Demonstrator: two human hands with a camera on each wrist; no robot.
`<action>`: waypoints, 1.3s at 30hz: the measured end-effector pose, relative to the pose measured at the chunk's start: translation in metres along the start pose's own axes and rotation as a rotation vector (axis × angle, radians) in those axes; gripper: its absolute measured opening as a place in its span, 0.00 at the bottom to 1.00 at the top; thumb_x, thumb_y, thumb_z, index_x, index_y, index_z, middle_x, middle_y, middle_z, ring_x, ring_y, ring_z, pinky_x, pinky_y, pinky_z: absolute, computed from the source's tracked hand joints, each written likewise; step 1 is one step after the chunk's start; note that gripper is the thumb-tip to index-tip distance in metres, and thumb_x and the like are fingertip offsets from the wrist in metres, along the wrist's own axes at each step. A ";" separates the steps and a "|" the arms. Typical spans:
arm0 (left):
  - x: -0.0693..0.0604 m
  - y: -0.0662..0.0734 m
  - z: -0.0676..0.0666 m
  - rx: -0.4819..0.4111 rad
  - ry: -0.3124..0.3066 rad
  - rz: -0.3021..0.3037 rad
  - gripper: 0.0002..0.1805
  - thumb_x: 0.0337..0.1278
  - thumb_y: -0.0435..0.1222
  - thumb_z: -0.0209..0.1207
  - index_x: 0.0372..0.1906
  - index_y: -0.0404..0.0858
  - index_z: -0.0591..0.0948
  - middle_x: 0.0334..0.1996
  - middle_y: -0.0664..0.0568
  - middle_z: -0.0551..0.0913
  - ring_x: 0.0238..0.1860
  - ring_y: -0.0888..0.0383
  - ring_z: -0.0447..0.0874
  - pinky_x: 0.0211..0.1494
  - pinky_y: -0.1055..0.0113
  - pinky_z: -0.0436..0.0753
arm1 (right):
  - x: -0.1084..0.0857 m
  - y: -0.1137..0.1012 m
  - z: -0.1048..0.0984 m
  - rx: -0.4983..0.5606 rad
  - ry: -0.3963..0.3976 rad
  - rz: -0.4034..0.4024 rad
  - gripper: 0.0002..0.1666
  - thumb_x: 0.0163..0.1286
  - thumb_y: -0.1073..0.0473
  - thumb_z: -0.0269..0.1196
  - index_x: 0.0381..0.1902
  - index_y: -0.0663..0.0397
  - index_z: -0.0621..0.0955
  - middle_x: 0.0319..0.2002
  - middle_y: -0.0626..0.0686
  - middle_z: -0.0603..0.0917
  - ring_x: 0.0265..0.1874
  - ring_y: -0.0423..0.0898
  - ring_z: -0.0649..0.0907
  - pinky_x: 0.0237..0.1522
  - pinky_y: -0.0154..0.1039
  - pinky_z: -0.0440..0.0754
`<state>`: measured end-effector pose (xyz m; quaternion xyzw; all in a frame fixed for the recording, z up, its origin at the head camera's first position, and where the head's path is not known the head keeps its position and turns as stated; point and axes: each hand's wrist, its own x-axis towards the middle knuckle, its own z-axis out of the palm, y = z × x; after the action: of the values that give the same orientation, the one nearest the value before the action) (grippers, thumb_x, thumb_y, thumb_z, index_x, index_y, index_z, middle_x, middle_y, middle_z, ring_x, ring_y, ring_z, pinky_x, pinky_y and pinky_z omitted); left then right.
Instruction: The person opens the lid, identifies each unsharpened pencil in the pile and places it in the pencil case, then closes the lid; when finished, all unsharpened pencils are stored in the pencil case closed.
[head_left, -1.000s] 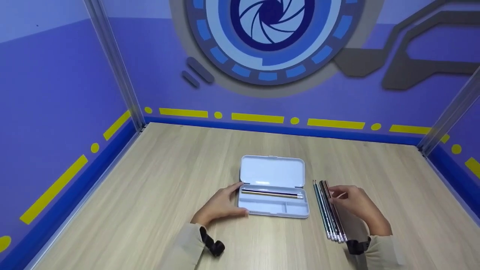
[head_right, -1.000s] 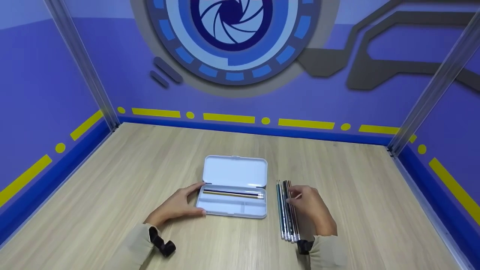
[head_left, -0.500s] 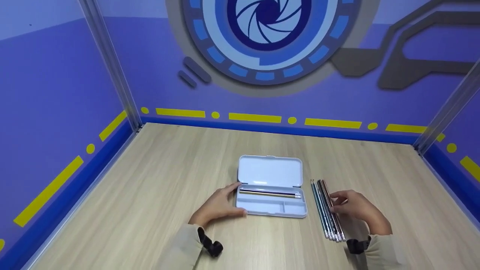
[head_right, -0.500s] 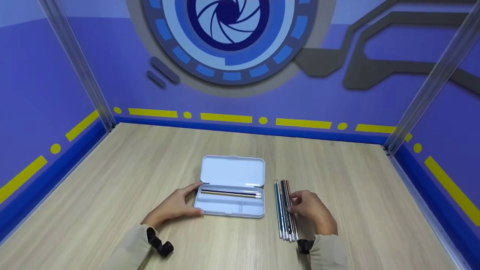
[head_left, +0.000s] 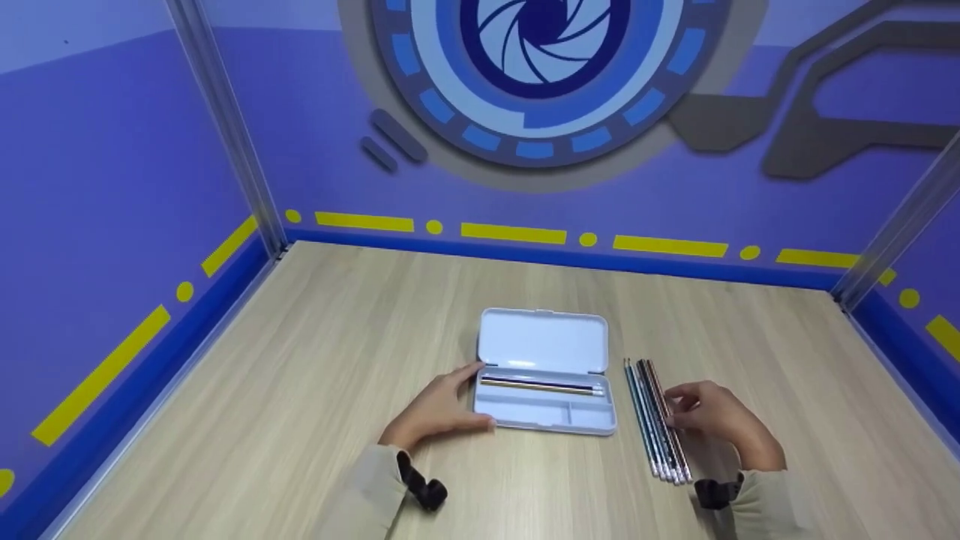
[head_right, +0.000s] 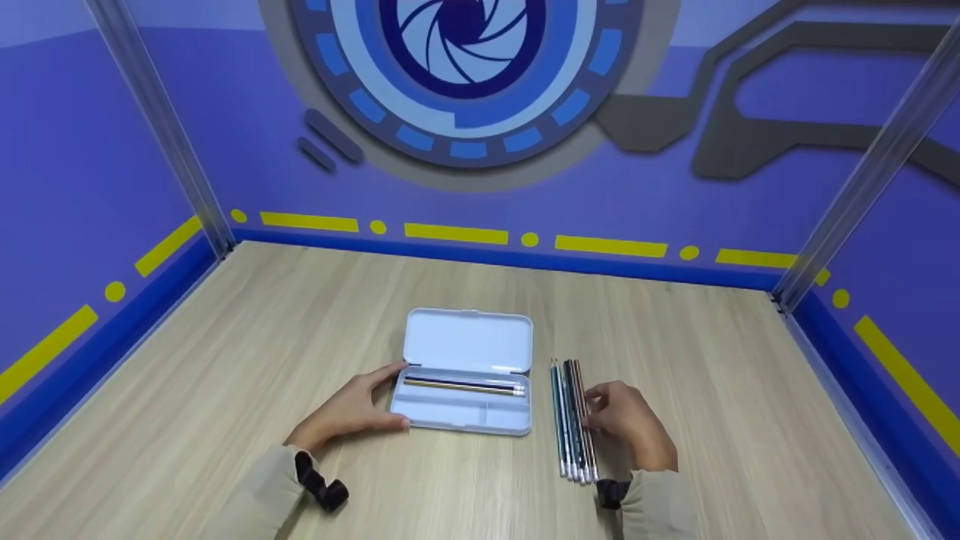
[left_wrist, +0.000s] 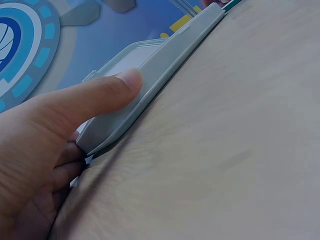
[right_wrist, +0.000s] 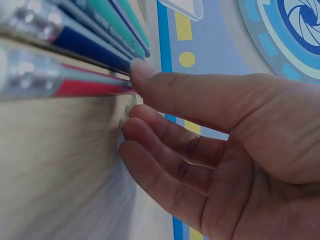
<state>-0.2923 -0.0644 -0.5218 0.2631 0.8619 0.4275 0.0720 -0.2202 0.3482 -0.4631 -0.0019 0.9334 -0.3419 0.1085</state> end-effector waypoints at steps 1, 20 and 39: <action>0.000 0.000 0.000 0.001 0.001 0.002 0.56 0.33 0.55 0.75 0.72 0.39 0.64 0.70 0.43 0.66 0.71 0.47 0.63 0.72 0.52 0.65 | 0.000 0.000 0.000 0.001 0.002 0.009 0.29 0.57 0.64 0.69 0.55 0.74 0.76 0.36 0.58 0.82 0.32 0.46 0.79 0.33 0.39 0.78; 0.002 0.002 -0.001 -0.019 -0.010 -0.005 0.56 0.32 0.54 0.75 0.72 0.40 0.64 0.69 0.43 0.67 0.71 0.48 0.63 0.73 0.51 0.63 | -0.002 0.001 0.006 0.050 0.044 0.051 0.29 0.57 0.67 0.67 0.55 0.75 0.74 0.30 0.57 0.82 0.24 0.45 0.82 0.26 0.39 0.82; -0.001 0.000 0.000 -0.001 -0.002 -0.028 0.55 0.33 0.54 0.75 0.72 0.43 0.64 0.70 0.46 0.66 0.71 0.49 0.62 0.73 0.53 0.63 | -0.001 0.004 0.001 0.072 0.044 0.068 0.30 0.64 0.63 0.62 0.61 0.73 0.71 0.35 0.59 0.83 0.27 0.45 0.82 0.28 0.41 0.84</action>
<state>-0.2914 -0.0642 -0.5218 0.2513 0.8652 0.4267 0.0790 -0.2189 0.3507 -0.4666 0.0413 0.9222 -0.3714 0.0996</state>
